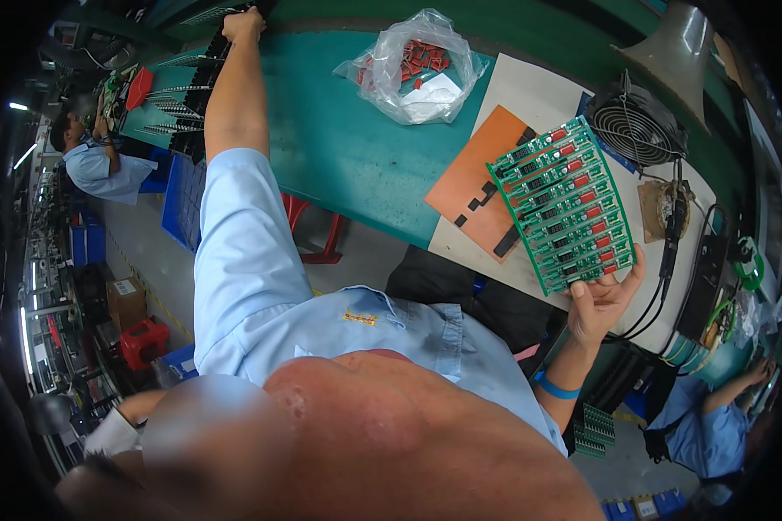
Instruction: The person places a circuit board panel onto a fixture, solders components onto the board with a soldering tool, and inserts electronic components into the board by hand.
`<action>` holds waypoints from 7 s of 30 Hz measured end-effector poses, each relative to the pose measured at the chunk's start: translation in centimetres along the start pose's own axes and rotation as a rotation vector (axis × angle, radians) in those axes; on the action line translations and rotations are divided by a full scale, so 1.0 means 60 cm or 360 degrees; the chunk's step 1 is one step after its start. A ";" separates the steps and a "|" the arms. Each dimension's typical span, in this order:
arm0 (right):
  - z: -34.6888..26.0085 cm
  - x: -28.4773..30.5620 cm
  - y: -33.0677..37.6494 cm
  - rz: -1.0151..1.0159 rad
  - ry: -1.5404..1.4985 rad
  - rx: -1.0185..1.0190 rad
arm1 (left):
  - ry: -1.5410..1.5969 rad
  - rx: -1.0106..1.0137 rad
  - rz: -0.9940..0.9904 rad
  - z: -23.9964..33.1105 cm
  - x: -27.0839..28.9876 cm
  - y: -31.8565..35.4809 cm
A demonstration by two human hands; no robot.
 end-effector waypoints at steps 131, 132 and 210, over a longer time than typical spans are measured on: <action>-0.013 -0.126 -0.058 -0.0173 0.0278 -0.0630 | 0.2160 0.1444 -0.2162 -0.125 -0.022 0.727; -0.008 -0.130 -0.058 -0.0168 0.0282 -0.0630 | 0.2163 0.1449 -0.2165 -0.125 -0.026 0.729; -0.119 -0.087 -0.061 -0.0102 0.1686 0.0988 | 0.0895 -0.0503 -0.1574 -0.002 -0.103 0.710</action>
Point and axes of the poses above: each hand's wrist, its own y-axis away from the middle knuckle, its own x-axis out of the back of the hand, z = x × y, the point moved 3 cm from there along -y, towards the middle knuckle, and after that the axes turned 2 degrees about y, right-handed, at the moved point
